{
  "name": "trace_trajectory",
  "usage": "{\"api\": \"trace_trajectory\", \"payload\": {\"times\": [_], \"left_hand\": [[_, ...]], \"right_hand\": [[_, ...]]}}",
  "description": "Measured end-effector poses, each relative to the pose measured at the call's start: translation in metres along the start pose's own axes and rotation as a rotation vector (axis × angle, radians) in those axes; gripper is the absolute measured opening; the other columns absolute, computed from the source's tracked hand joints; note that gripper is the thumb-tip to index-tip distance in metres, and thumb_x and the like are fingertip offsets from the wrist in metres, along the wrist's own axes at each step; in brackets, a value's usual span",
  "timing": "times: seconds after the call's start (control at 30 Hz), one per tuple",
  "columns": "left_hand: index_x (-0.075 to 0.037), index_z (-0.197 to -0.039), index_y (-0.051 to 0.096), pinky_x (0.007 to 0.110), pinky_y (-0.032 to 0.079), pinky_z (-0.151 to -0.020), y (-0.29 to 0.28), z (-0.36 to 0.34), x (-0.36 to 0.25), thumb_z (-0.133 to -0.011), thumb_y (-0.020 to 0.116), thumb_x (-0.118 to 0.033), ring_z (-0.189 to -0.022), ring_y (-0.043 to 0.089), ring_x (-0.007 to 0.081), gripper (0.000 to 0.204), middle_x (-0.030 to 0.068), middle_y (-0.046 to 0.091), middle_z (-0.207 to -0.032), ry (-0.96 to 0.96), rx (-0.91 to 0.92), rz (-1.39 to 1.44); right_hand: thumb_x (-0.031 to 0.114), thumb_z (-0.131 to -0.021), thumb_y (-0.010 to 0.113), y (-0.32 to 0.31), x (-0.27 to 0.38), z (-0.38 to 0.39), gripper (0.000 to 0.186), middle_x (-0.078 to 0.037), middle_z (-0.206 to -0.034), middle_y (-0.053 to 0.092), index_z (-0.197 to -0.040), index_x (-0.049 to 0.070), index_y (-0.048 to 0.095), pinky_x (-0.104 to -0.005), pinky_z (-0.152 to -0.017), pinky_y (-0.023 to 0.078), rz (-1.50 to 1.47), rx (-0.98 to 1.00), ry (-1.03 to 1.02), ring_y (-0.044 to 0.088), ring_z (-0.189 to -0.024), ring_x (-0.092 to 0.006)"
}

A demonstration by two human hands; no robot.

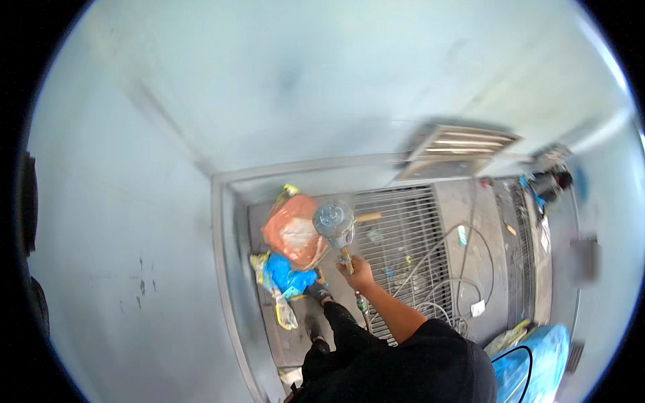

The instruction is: The person uses a spray gun to apply paint to the rear section of a car inside a professional paint booth. The car is partially covered with blue protective plastic sheeting. The person moves around the vehicle to cover different angles, then exits the booth and hands the spray gun to another person.

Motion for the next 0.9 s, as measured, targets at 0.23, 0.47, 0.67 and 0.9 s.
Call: {"api": "trace_trajectory", "payload": {"times": [0.23, 0.47, 0.67, 0.9], "left_hand": [[-0.006, -0.118, 0.067, 0.042, 0.054, -0.081, -0.006, 0.021, 0.015, -0.077, 0.075, -0.026, -0.094, 0.071, 0.0336, 0.046, 0.0224, 0.073, -0.104, 0.230, 0.181, -0.313], [-0.005, -0.118, 0.067, 0.042, 0.054, -0.081, 0.025, 0.025, -0.018, -0.077, 0.075, -0.026, -0.094, 0.071, 0.0336, 0.046, 0.0226, 0.073, -0.104, 0.409, 0.366, -0.676], [-0.005, -0.118, 0.067, 0.042, 0.054, -0.081, 0.108, 0.024, -0.086, -0.077, 0.075, -0.026, -0.094, 0.071, 0.0336, 0.046, 0.0227, 0.073, -0.104, 0.543, 0.536, -0.975], [-0.005, -0.117, 0.067, 0.042, 0.054, -0.081, 0.254, 0.046, -0.154, -0.077, 0.075, -0.027, -0.094, 0.071, 0.0336, 0.047, 0.0228, 0.073, -0.104, 0.649, 0.678, -1.209]], "right_hand": [[0.019, -0.088, 0.073, -0.184, 0.038, 0.165, 0.021, -0.014, -0.099, 0.067, -0.098, 0.000, 0.067, -0.0439, -0.072, 0.053, -0.219, -0.446, 0.101, 0.068, -0.079, -0.0279], [0.014, -0.094, 0.069, -0.282, 0.022, 0.393, 0.018, 0.000, -0.080, 0.064, -0.108, 0.004, 0.070, -0.0289, -0.060, 0.048, -0.377, -0.982, 0.159, 0.057, -0.068, -0.0097], [0.061, -0.099, 0.051, -0.300, -0.010, 0.566, 0.055, 0.000, -0.122, 0.069, -0.133, 0.020, 0.063, -0.0321, -0.079, 0.055, -0.756, -0.942, 0.685, 0.065, -0.097, -0.0136], [0.012, -0.094, 0.070, -0.315, -0.063, 0.682, 0.017, -0.002, -0.091, 0.073, -0.107, 0.002, 0.069, -0.0273, -0.064, 0.053, -0.612, -1.597, 0.222, 0.064, -0.074, -0.0076]]}}
Point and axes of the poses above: each hand's wrist, its own z-axis away from the middle knuckle, its own y-axis out of the palm, x = y × z, the point moved 6 cm from there along -z, towards the middle knuckle
